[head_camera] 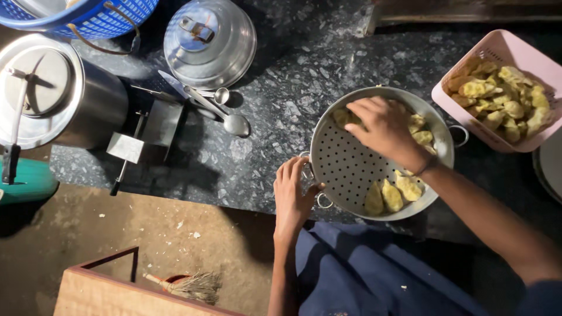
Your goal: The person transfers dumplings from a pink basket into a metal steamer tray, arranging them in a circular pattern. The person then moves the filled tray aside and continues arranging more dumplings in the same manner.
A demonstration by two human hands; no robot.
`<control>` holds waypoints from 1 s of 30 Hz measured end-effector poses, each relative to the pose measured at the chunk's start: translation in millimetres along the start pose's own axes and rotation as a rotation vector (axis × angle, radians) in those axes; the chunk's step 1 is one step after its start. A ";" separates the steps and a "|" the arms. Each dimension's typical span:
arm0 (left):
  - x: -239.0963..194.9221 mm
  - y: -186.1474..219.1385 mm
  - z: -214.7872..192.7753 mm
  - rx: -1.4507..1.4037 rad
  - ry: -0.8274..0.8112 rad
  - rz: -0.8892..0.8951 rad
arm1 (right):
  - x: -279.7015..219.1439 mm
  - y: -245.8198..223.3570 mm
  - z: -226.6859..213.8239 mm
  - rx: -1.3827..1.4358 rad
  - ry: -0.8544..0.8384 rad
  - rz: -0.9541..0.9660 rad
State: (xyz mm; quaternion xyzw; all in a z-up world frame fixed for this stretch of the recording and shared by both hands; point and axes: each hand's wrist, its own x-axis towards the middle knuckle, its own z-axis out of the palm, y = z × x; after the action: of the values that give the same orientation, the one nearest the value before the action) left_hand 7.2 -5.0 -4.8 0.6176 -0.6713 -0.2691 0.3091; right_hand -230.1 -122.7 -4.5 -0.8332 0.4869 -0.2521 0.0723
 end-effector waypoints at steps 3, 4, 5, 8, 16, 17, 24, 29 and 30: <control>-2.8 3.1 -1.8 0.019 0.024 0.022 | 7.9 -9.3 27.4 -0.195 -0.037 -0.017; -3.2 4.0 -2.3 0.012 0.031 0.019 | 8.1 -8.7 35.7 -0.240 -0.053 -0.020; -3.4 5.2 -1.8 0.005 0.038 0.016 | 6.3 -6.1 41.0 -0.285 -0.068 -0.022; -5.0 4.2 -3.1 -0.030 0.053 0.031 | 0.2 -2.6 52.6 -0.324 -0.060 -0.037; -0.4 -1.3 -5.2 -0.068 0.031 0.022 | -2.2 -7.3 53.2 -0.271 -0.084 0.081; -0.1 -2.1 -5.2 -0.070 0.028 0.027 | -3.6 -8.8 54.2 -0.280 -0.084 0.082; 3.6 -4.5 -4.1 -0.041 -0.018 0.024 | -4.2 -18.1 60.6 -0.204 -0.166 0.184; 3.5 -3.6 -5.2 -0.047 -0.025 0.035 | -13.0 -41.5 56.2 0.012 -0.260 0.047; 3.5 -3.8 -4.5 -0.047 -0.028 0.036 | -17.3 -44.9 54.1 0.053 -0.268 0.005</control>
State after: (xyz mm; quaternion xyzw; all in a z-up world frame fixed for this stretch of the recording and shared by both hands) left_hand 13.0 -8.7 -4.3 0.5943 -0.6799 -0.2878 0.3189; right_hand -175.6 -91.6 -40.7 -0.8559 0.4683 -0.1510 0.1592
